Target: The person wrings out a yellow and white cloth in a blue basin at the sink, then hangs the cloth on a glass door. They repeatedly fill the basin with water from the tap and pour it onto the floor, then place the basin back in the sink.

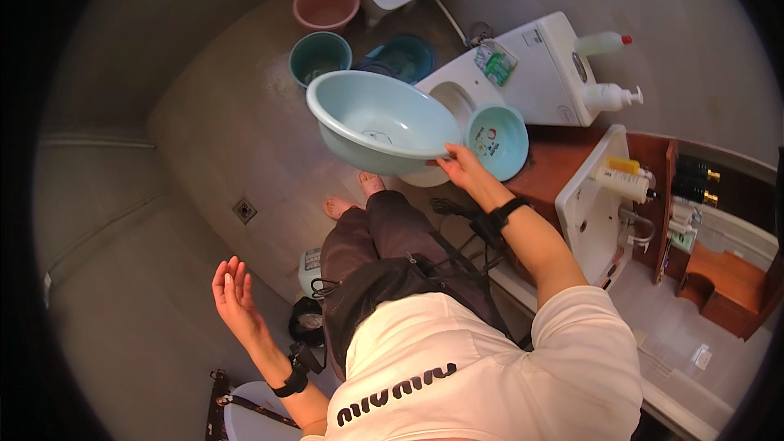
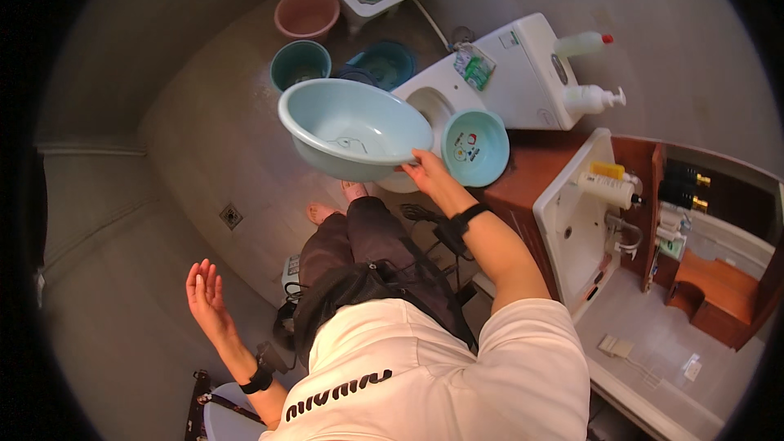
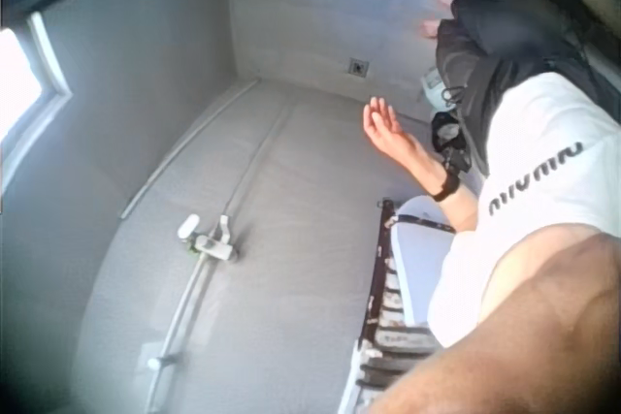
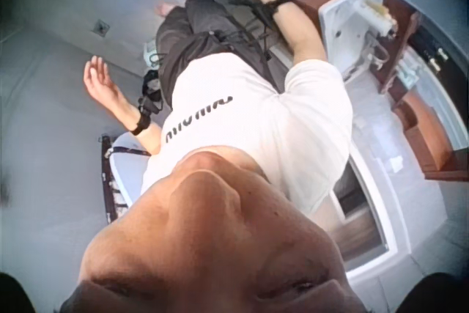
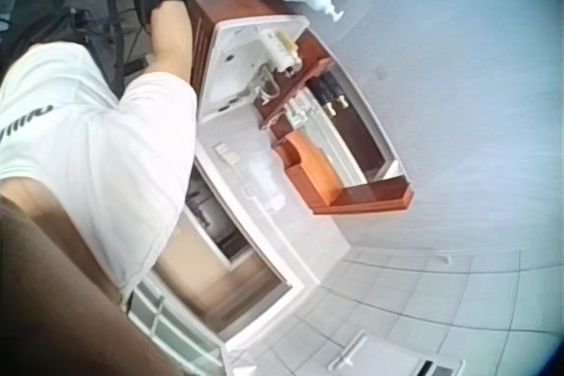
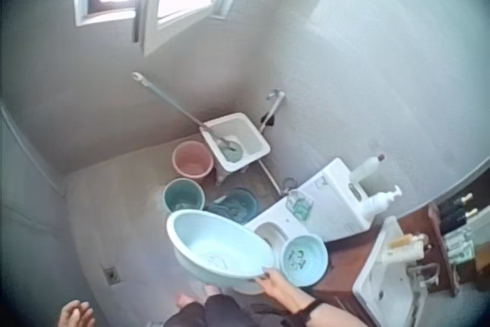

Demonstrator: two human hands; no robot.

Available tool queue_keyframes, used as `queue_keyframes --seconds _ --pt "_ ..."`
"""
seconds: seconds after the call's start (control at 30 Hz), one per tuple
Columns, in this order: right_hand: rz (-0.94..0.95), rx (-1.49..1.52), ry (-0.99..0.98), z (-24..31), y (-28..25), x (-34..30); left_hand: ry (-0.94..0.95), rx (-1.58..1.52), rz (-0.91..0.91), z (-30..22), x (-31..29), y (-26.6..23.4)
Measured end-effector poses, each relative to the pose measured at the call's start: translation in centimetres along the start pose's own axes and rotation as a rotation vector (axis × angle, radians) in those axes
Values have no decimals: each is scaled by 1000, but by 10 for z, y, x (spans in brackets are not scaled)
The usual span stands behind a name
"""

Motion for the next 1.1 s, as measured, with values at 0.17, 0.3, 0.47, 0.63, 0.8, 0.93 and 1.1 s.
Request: queue_keyframes --seconds 0.17,0.3,0.47,0.63,0.8,0.93,1.1 --pt "-72 76 -66 24 -96 -41 12 70 110 -8 -8 51" --pt "-137 228 -121 34 -160 -73 50 98 204 -15 -18 91" --pt "-217 306 -187 33 -216 -96 26 139 285 -18 -29 130" --pt "-296 422 -243 24 -243 -84 31 146 330 -23 -40 149" --pt "-358 476 -281 5 -254 -51 40 152 319 -31 -48 147" --pt "-433 466 -282 -2 -266 -37 49 161 277 -34 -51 132" --pt "-435 435 -281 4 -260 -38 52 140 216 -35 -51 111"
Point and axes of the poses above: each hand's wrist, its own x-axis towards the middle knuckle, its own y-axis out of the palm, z = x × y, the point moved 6 cm from there along x, towards the middle knuckle, and after that the axes turned 6 degrees about -x, right-handed, at the moved point
